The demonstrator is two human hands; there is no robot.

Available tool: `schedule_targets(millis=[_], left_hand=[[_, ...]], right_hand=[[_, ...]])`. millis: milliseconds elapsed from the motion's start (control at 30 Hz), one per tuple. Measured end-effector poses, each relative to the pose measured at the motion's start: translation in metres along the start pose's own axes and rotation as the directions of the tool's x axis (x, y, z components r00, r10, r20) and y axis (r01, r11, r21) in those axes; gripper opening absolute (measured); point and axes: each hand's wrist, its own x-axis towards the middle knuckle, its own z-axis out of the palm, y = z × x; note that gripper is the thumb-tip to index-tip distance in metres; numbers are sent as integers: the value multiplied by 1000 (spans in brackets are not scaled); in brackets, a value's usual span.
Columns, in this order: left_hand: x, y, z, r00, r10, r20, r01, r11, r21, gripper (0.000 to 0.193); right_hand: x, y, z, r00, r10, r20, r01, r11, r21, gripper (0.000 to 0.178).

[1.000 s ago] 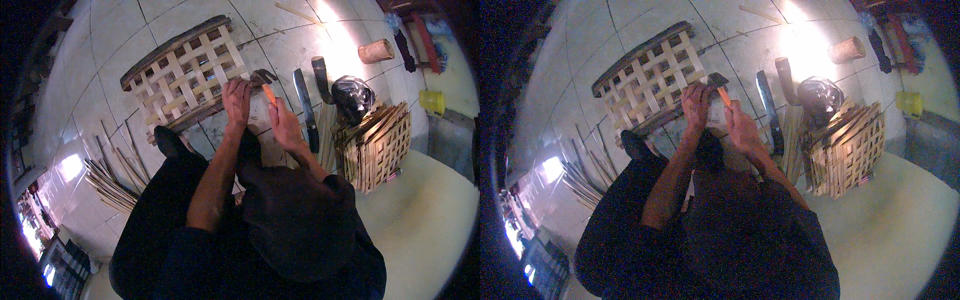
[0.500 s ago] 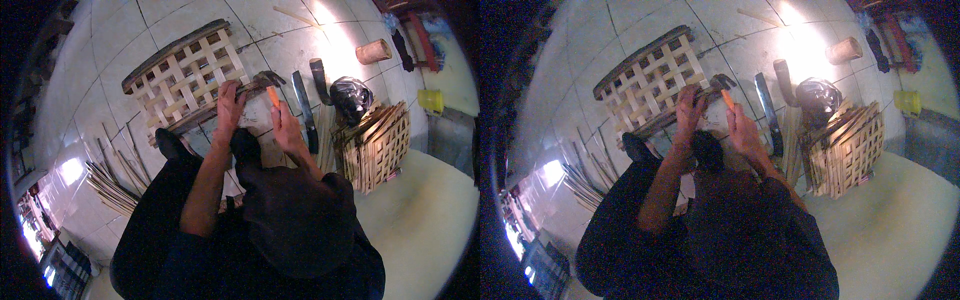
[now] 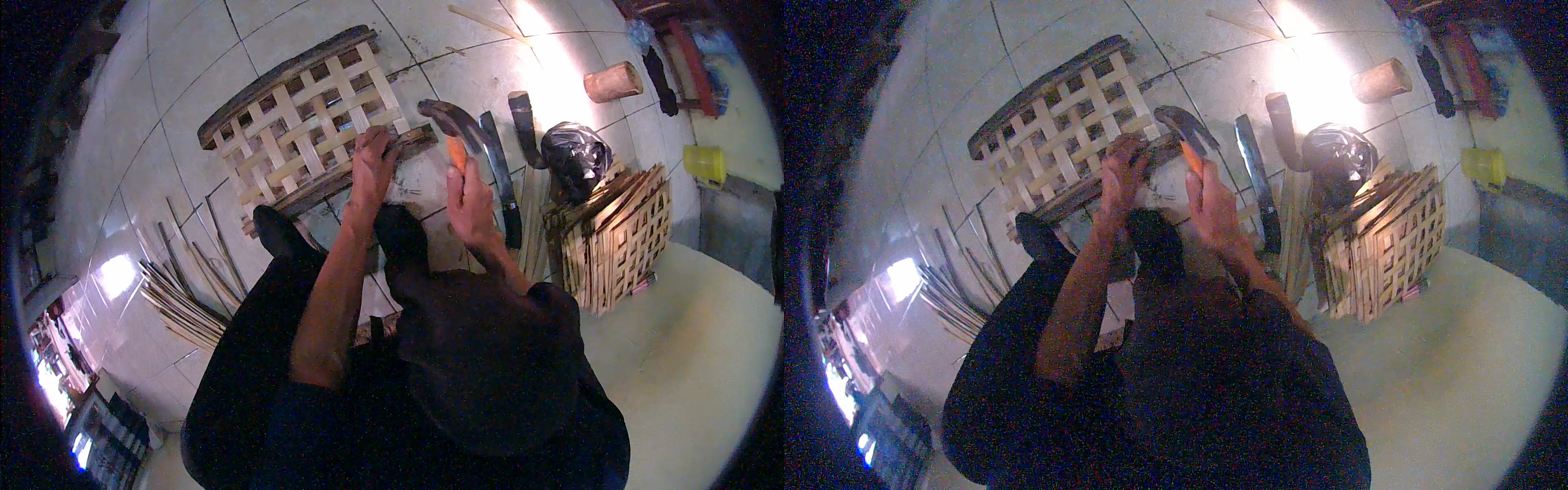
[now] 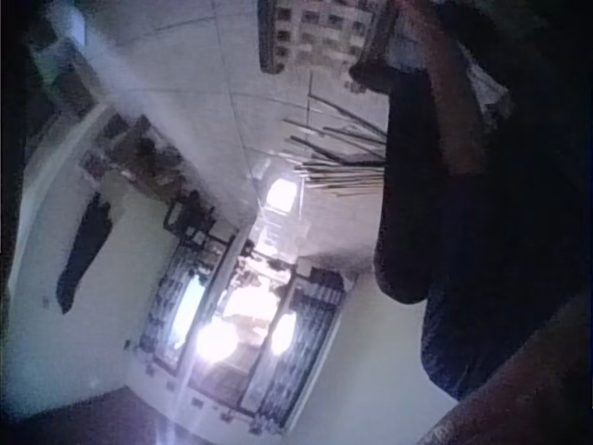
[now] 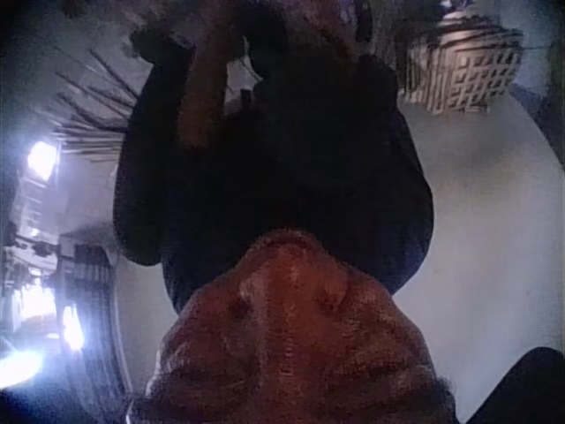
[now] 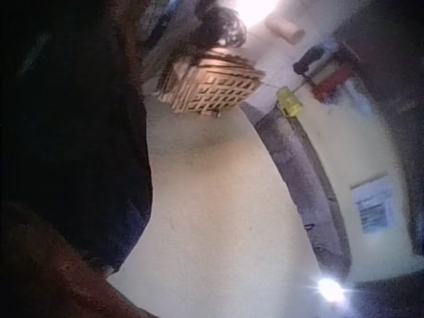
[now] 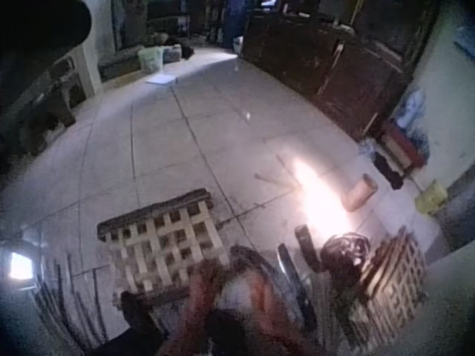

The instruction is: The person weaves thin wooden strips into a rectangular basket frame, using a hammer to tap the strips into place. They repeatedly pick up strips, insert them into the weave, and secure them with the hammer.

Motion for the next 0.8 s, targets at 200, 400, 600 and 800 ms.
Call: schedule_targets(millis=[200, 400, 600, 800], left_hand=[[-2, 3, 1, 1000, 4, 26, -4, 1000, 5, 22], [1, -7, 4, 1000, 2, -9, -2, 999, 35, 29], [-1, 1, 4, 998, 59, 8, -60, 995, 74, 31], [-3, -1, 7, 998, 69, 9, -69, 997, 36, 32]], right_hand=[[9, 19, 13, 961, 137, 238, -95, 979, -182, 27], [0, 26, 21, 990, -89, 106, 93, 995, -32, 23], [-9, 37, 10, 998, 63, 12, -62, 995, -78, 26], [-29, 99, 17, 987, 150, -52, -155, 981, -119, 23]])
